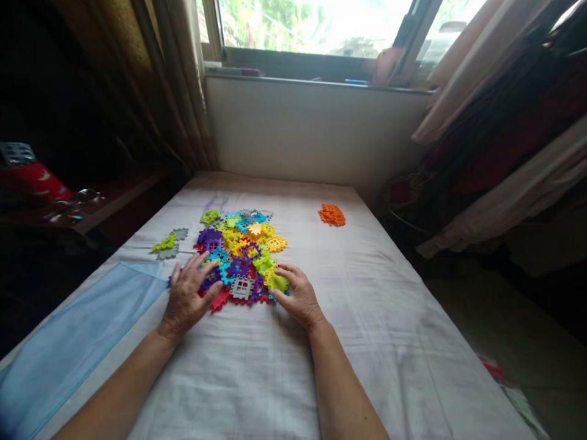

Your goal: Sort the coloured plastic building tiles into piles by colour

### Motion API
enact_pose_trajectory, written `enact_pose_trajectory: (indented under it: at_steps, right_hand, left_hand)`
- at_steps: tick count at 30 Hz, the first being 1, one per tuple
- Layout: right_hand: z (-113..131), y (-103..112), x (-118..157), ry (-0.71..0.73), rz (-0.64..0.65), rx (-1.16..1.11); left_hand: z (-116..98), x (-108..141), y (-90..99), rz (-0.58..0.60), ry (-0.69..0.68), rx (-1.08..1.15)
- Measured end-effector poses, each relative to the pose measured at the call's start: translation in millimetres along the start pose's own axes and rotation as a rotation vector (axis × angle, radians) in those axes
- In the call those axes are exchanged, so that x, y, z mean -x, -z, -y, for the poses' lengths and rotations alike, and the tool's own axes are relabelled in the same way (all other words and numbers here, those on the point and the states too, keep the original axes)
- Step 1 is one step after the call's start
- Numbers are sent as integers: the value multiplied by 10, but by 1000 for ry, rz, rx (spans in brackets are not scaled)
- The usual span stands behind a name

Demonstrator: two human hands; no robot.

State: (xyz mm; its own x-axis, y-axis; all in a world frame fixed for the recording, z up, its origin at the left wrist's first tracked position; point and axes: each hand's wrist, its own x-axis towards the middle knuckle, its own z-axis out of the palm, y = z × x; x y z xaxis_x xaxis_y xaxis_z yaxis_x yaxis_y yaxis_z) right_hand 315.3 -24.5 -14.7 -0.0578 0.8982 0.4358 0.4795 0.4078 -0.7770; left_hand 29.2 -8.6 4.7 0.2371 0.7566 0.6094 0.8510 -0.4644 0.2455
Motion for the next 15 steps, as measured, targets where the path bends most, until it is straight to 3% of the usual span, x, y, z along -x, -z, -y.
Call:
enact_pose_trajectory:
  at_steps: [2,5,8,15]
  right_hand:
    - [-24,-1,11,16,17,32]
    - [-37,-15,19,21,12,66]
    - [-22,-30,20,15,-8,90]
    - [18,-33,10,-4,-42,43]
  left_hand:
    - [213,-27,83,-148,90,24]
    - [504,-41,149,-224,209,93]
    - [621,-31,143,-178,329,164]
    - [574,-35,68,-64,437,261]
